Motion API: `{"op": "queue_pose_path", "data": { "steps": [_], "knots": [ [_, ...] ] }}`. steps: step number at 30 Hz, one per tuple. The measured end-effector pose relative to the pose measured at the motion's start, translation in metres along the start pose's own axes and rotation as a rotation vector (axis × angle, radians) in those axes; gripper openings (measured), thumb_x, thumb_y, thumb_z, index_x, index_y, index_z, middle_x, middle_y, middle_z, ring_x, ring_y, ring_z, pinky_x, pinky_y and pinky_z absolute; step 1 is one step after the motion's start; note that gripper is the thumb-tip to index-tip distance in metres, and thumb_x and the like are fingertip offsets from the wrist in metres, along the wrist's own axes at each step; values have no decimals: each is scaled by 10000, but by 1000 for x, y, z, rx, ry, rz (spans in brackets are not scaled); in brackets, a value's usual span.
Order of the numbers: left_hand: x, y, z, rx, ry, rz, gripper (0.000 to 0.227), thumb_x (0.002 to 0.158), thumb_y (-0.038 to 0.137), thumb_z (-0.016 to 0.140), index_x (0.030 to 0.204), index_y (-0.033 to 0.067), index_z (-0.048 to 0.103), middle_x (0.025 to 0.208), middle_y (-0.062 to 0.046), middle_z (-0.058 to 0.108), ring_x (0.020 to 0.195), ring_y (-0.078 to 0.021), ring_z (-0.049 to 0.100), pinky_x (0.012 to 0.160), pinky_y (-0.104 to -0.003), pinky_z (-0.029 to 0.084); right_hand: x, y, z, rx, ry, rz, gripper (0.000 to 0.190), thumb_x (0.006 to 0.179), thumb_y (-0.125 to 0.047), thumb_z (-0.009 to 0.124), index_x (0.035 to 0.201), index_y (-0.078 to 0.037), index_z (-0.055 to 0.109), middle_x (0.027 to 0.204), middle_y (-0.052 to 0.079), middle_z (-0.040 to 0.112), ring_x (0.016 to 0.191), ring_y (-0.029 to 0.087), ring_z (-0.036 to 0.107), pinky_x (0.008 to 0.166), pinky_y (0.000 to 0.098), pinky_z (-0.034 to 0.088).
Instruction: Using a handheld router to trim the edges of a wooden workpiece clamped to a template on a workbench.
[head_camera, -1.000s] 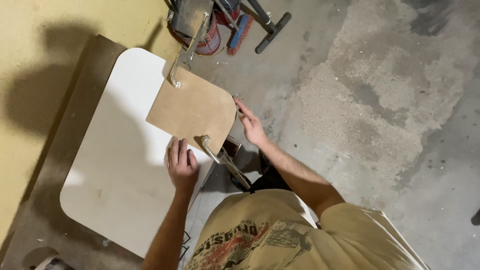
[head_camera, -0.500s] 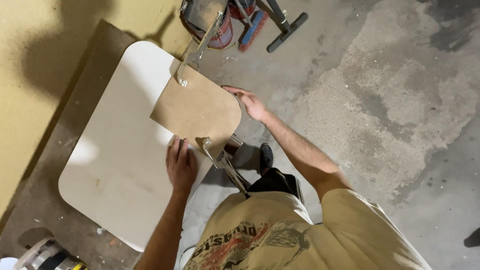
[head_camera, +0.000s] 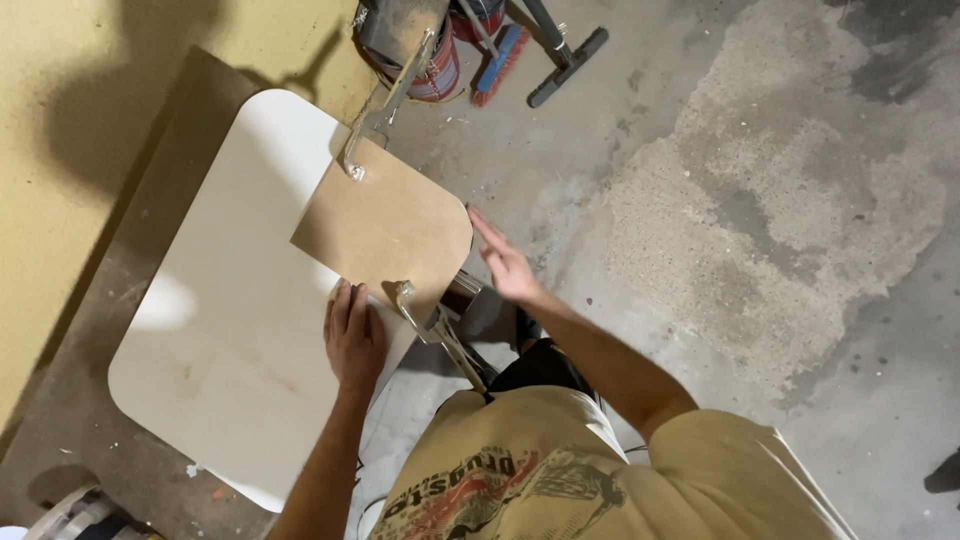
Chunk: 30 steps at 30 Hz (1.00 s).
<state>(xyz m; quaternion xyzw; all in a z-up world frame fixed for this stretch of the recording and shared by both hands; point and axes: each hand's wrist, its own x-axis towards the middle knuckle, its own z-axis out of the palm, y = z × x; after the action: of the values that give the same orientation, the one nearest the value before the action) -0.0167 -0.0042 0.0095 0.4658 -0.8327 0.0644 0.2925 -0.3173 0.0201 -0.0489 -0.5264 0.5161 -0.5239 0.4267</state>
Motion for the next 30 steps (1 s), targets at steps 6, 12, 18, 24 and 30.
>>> {"op": "queue_pose_path", "data": {
  "steps": [6,12,18,24,30],
  "knots": [
    [13,10,-10,-41,-80,-69,386,944,84,663,1325,110,720,1432,-156,630,1275,-289,631,1124,-444,474,-27,-11,32,3,150,-128,562,1109,-229,361,1605,26,293,1656,243,256,1510,394,260,1227,533,228],
    [8,7,-9,-48,-130,-67,398,932,67,648,1324,86,712,1429,-184,625,1294,-317,619,1130,-450,465,-52,-24,57,89,97,-155,601,1105,-124,380,1649,-47,137,1719,140,-7,1563,296,68,1267,451,108],
    [6,5,-10,-61,-147,-67,390,940,54,645,1324,77,712,1414,-191,632,1302,-318,612,1134,-444,453,-63,-48,64,228,58,-84,620,1111,-167,348,1632,20,69,1707,192,-20,1562,334,31,1272,487,74],
    [7,4,-10,-66,-148,-59,405,924,44,644,1323,66,709,1419,-195,627,1310,-319,608,1135,-451,451,-43,-63,66,348,90,-49,664,1122,-263,303,1637,-9,-29,1706,182,-22,1569,331,19,1277,494,46],
    [4,3,-8,-79,-157,-70,415,925,54,638,1335,67,699,1436,-193,616,1316,-319,603,1140,-458,443,-44,-51,75,234,151,-74,665,1127,-264,291,1627,18,-46,1694,226,-4,1561,356,57,1268,513,65]
  ]
}}
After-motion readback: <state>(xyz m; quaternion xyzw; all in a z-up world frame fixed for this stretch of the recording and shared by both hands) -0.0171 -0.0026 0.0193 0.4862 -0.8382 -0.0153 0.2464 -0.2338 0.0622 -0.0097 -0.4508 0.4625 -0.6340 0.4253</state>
